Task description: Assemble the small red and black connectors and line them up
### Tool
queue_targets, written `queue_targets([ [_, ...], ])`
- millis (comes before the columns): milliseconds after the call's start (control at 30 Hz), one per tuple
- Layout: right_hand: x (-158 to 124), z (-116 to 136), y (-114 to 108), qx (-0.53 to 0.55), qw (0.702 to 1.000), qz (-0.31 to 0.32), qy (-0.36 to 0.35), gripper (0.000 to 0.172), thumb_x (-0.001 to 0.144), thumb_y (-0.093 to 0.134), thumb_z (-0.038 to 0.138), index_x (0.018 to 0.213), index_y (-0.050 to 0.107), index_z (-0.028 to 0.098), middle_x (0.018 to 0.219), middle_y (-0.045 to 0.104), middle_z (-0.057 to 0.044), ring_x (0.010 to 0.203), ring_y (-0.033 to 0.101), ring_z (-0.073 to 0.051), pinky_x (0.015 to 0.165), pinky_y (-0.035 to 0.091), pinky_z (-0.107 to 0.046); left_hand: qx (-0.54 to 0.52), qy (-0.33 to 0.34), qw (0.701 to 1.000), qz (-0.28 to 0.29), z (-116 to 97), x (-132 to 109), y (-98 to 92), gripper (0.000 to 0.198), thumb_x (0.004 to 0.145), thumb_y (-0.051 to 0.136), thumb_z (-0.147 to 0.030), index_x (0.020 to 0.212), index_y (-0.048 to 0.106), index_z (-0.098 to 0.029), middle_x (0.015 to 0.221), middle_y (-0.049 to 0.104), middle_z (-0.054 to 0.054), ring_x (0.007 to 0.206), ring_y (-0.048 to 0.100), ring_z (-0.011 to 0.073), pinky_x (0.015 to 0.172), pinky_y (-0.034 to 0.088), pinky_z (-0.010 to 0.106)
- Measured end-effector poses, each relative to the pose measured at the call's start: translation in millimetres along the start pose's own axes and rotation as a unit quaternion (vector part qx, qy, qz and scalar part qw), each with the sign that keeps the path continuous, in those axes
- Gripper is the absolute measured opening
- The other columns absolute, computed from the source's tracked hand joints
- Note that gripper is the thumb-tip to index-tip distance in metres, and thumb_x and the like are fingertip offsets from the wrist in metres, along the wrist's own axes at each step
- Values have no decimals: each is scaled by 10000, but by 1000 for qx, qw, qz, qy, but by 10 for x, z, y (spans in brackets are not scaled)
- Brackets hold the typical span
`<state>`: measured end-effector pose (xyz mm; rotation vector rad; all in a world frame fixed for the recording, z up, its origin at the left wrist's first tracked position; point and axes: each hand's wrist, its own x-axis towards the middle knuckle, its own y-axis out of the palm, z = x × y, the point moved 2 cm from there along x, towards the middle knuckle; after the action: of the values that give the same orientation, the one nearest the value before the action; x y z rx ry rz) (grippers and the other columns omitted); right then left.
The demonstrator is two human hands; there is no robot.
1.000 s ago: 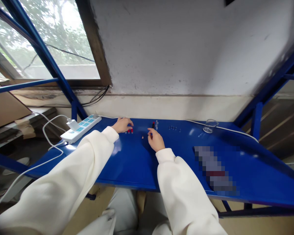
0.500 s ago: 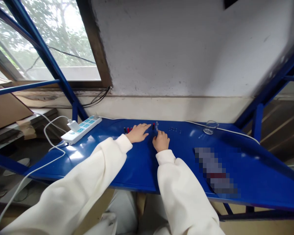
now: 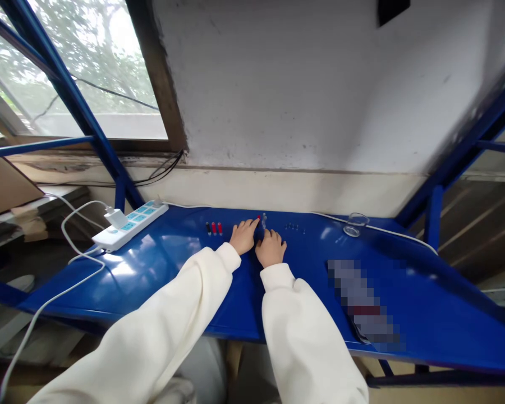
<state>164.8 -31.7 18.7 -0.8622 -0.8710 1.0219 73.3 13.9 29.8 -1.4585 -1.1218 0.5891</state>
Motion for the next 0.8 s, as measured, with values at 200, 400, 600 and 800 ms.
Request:
queue_targets([
  [200, -3, 4, 5, -7, 1000, 9, -8, 452, 773, 403, 234, 1219, 420, 160, 1279, 414, -128, 1183, 328, -239, 939, 250, -457, 16, 9, 996, -83, -65, 77, -51, 246, 798, 350, -130, 973, 516, -183, 984, 557, 79, 925, 485, 214, 774, 343, 360],
  [400, 35, -8, 69, -8, 1000, 19, -14, 457, 801, 373, 269, 1245, 402, 165, 1319, 371, -114, 1221, 280, -241, 964, 217, -479, 0, 30, 993, -115, -81, 45, -150, 179, 806, 361, -128, 825, 537, -155, 827, 584, 80, 804, 532, 198, 741, 365, 344],
  [600, 82, -1, 177, -15, 998, 47, -25, 490, 847, 291, 352, 1297, 338, 164, 1379, 276, -104, 1276, 174, -237, 990, 108, -531, -191, 3, 956, -223, 44, -261, -255, 105, 763, 470, -173, 846, 532, -183, 795, 585, 33, 721, 542, 136, 681, 419, 265],
  [800, 151, -8, 271, -44, 997, 67, -20, 525, 860, 215, 416, 1327, 282, 185, 1404, 217, -86, 1292, 117, -224, 995, 65, -536, -363, -51, 895, -253, 199, -423, -113, 126, 721, 542, -243, 814, 575, -165, 730, 603, 30, 602, 540, 96, 597, 445, 228],
])
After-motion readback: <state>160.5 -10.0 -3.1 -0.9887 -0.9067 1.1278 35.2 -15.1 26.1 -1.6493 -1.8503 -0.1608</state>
